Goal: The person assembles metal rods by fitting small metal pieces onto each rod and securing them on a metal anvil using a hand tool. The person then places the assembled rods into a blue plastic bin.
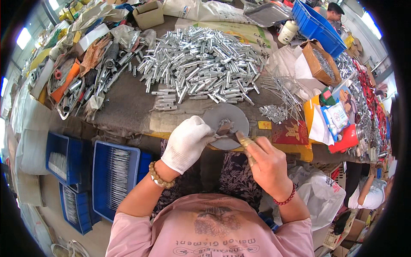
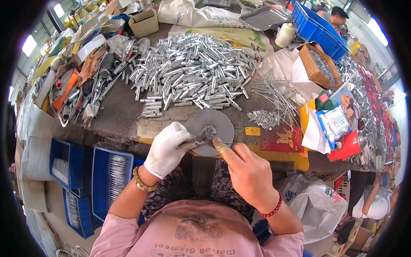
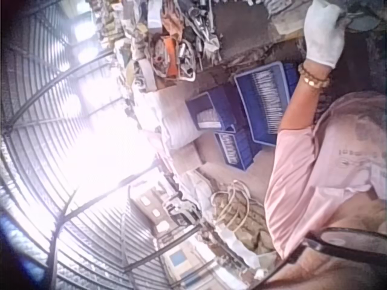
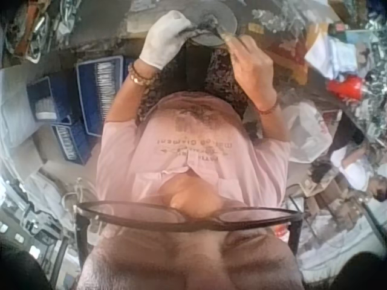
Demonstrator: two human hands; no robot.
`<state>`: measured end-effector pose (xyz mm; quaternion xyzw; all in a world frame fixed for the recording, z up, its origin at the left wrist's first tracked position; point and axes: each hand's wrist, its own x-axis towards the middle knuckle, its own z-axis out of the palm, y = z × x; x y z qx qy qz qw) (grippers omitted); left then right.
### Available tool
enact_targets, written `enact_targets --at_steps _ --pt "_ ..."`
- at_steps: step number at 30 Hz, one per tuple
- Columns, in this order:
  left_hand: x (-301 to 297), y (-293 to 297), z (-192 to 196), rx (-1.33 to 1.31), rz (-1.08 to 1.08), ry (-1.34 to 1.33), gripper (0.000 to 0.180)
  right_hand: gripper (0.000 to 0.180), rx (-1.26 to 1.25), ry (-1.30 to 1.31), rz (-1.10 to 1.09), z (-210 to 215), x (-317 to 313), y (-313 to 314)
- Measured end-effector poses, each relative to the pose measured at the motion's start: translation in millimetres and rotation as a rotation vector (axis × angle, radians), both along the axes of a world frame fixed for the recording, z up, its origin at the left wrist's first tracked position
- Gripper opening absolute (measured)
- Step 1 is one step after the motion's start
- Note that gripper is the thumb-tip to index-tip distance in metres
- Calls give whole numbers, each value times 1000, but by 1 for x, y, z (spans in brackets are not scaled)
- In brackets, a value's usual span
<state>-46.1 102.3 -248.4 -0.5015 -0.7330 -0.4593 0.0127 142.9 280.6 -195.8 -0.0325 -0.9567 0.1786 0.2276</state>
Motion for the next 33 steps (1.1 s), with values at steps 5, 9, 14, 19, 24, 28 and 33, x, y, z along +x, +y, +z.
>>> enact_targets --at_steps 5,9,14,19,24,28,33 --pt "0 1 1 -35 -13 37 21 61 -136 114 -39 7 7 -7" --pt "2 -1 4 -93 18 13 18 62 -11 -101 -17 2 5 -7" --pt "-2 -1 4 -68 -5 14 18 56 -261 59 -27 19 2 -2" --pt "0 5 18 -125 -17 65 26 49 -404 -11 -21 5 -13 35" --pt "-6 1 13 -173 -77 208 35 46 -432 -184 -51 -15 -28 68" --pt "-7 1 12 -131 -85 235 34 39 109 -44 -84 -11 -32 63" --pt "-12 0 13 -148 -123 202 34 22 -10 -80 23 -15 -27 32"
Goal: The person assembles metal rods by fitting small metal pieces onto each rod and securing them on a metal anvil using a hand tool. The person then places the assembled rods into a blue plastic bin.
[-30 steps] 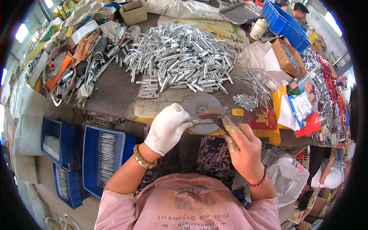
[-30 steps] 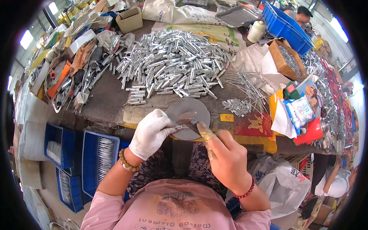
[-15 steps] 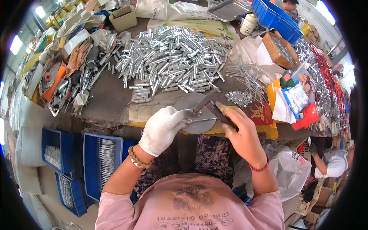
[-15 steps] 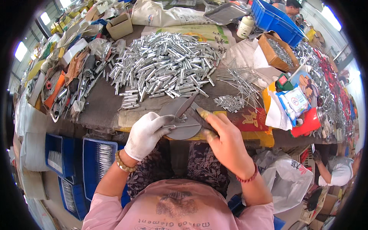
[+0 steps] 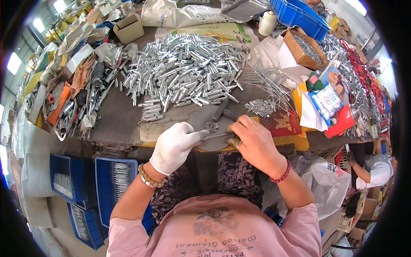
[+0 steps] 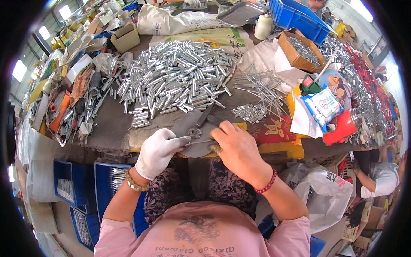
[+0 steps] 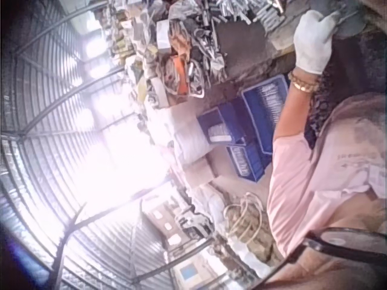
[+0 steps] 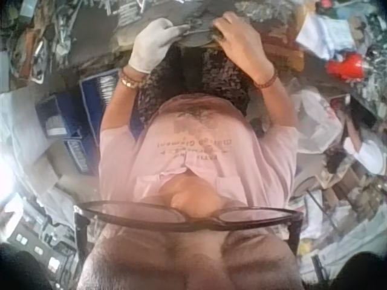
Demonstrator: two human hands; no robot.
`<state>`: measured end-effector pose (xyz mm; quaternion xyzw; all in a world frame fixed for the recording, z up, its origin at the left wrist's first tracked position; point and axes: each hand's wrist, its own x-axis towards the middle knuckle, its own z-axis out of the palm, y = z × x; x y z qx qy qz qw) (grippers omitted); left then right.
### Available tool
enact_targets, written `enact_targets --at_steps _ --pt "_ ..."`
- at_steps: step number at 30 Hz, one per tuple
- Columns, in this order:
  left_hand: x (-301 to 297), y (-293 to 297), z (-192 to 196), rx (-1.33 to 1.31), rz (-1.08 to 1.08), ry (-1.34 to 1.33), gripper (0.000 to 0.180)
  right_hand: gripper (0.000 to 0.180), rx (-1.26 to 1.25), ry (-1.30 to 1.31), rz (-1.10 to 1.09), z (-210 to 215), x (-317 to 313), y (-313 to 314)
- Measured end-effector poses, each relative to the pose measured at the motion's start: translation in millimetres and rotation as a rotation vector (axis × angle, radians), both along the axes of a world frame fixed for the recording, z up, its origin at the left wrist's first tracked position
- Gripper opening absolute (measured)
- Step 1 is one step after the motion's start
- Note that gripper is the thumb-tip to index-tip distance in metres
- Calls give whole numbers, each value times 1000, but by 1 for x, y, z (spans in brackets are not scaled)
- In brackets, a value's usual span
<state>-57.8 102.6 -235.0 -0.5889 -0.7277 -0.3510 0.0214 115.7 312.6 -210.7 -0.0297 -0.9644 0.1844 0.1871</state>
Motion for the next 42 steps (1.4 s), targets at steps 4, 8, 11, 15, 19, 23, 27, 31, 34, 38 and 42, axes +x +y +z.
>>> enact_targets --at_steps 4,8,11,15,19,23,27,31,34,38,42 --pt "-3 1 -4 21 -13 -23 33 20 -97 -77 -87 -8 5 -10" --pt "-2 1 -6 47 -14 -30 33 20 -132 -48 -42 -7 6 -10" --pt "-2 1 -6 36 -10 -30 34 16 -73 13 -5 -2 2 -9" --pt "-2 -1 -4 15 -4 -5 36 10 65 17 56 -4 -4 -4" --pt "-3 -2 -6 13 -4 -3 37 12 -5 13 59 -4 -3 -4" --pt "-1 -2 -6 36 1 -13 38 16 35 65 81 -5 -5 -6" --pt "-2 -2 -6 21 1 24 37 16 96 79 118 -6 -8 -10" --pt "-2 -3 -6 46 1 13 34 17 54 100 125 -9 -9 -7" --pt "-3 -3 -8 54 -8 29 36 14 86 79 99 -6 -9 -9" --pt "-2 -3 -8 29 4 48 35 17 145 59 116 -6 -11 -6" --pt "-3 -5 -10 -23 23 36 33 30 213 164 -19 1 -8 -1"
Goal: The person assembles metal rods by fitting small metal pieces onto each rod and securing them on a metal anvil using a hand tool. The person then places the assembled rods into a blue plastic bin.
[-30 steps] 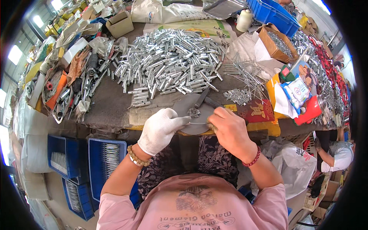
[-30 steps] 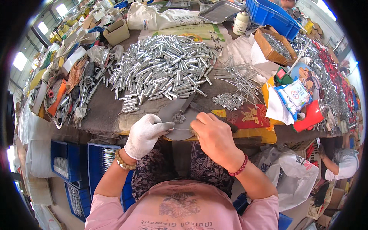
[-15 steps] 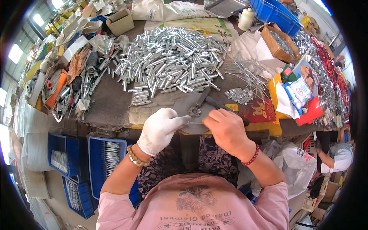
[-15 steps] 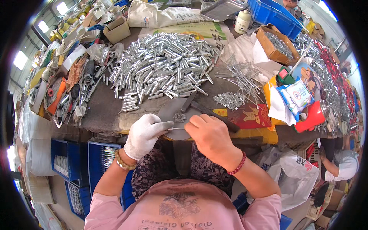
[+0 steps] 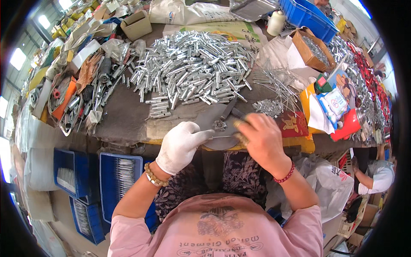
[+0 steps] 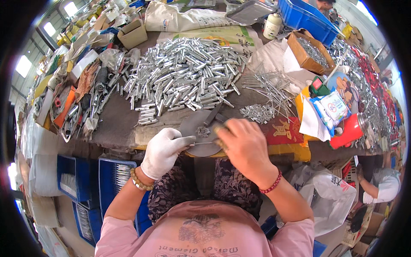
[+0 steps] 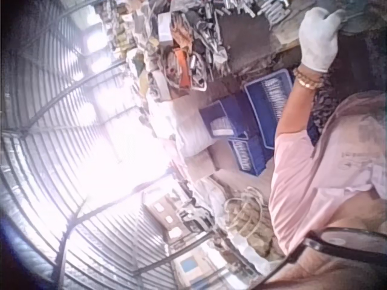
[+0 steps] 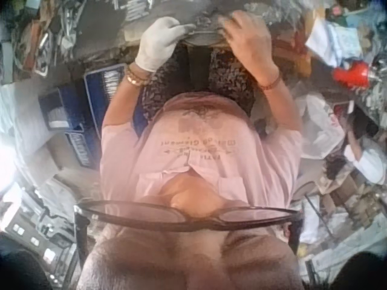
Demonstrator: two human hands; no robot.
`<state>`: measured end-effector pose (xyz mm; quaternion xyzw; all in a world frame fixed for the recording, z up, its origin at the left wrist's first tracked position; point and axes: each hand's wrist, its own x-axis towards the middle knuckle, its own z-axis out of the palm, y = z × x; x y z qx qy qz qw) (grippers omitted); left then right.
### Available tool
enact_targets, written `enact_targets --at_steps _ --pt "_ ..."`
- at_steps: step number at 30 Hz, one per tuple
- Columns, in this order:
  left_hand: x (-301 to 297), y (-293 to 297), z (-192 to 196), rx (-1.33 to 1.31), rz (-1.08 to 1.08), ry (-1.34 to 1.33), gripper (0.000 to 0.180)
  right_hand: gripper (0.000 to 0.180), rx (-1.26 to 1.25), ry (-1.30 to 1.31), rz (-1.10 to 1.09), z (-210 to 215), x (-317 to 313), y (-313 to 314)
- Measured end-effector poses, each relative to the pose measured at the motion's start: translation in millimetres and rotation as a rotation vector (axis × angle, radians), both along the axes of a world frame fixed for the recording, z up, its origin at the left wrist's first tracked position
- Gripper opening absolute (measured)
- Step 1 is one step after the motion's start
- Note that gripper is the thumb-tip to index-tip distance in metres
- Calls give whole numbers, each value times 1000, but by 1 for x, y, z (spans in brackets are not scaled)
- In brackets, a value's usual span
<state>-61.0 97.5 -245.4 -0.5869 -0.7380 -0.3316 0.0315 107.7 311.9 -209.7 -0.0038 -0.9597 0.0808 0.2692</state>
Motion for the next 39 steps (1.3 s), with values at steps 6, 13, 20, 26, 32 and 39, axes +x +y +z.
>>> enact_targets --at_steps 6,13,20,26,32,39 --pt "3 4 2 73 16 -198 25 44 21 -101 -149 -15 7 20" --pt "-5 1 1 25 4 -232 18 56 -219 2 -72 8 20 -10" --pt "-4 4 3 9 34 -338 15 63 -139 -12 -24 14 24 -26" --pt "-5 2 6 -40 46 -365 15 60 -96 41 -35 20 29 -28" --pt "-8 3 5 -16 23 -327 16 56 -122 -42 14 1 26 -34" --pt "-1 -1 6 -25 48 -337 18 56 -427 0 -38 18 25 -21"
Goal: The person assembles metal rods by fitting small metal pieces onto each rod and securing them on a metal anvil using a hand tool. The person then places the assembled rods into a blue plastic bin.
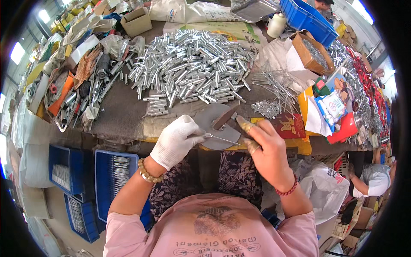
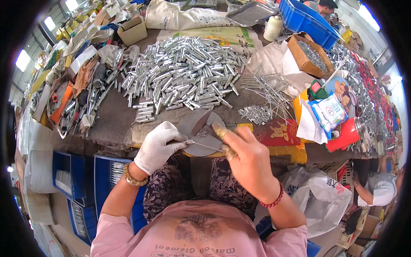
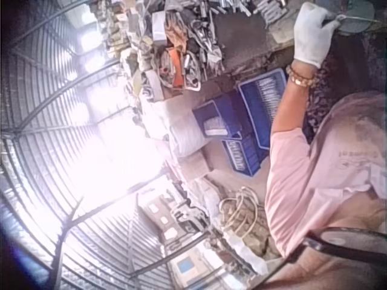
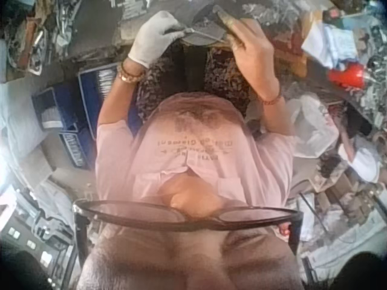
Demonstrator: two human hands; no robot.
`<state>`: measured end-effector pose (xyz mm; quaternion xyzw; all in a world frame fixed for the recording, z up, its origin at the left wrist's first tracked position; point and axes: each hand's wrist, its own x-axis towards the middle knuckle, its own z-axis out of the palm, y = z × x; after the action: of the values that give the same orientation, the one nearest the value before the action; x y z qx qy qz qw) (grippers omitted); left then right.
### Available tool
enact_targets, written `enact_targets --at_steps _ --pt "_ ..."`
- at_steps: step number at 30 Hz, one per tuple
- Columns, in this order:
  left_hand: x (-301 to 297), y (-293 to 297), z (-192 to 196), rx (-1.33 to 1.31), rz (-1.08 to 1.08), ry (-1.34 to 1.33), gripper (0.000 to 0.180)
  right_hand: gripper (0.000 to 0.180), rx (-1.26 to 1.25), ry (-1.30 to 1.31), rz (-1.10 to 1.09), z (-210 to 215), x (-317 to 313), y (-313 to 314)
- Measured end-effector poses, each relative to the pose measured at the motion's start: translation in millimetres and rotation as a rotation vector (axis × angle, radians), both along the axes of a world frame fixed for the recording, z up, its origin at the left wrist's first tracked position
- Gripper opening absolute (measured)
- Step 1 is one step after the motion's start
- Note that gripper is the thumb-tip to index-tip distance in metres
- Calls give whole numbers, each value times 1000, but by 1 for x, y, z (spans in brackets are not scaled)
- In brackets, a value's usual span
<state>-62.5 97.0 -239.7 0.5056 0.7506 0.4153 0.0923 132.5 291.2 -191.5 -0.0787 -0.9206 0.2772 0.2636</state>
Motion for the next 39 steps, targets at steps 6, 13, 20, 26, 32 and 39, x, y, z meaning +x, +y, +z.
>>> enact_targets --at_steps 6,13,20,26,32,39 --pt "-2 5 4 29 -77 94 35 39 -158 -155 -6 -19 -11 29" --pt "-10 7 1 70 -97 79 27 24 193 -74 75 -23 -32 8" --pt "0 14 3 126 -19 369 12 8 373 -45 179 -36 -38 7" --pt "9 2 3 107 13 261 16 26 140 -82 139 -25 -31 4" --pt "26 17 -8 347 305 -581 14 14 -1197 24 219 -31 -40 -14" --pt "56 25 14 646 324 -1323 21 8 -1365 -268 279 -53 -26 -43"
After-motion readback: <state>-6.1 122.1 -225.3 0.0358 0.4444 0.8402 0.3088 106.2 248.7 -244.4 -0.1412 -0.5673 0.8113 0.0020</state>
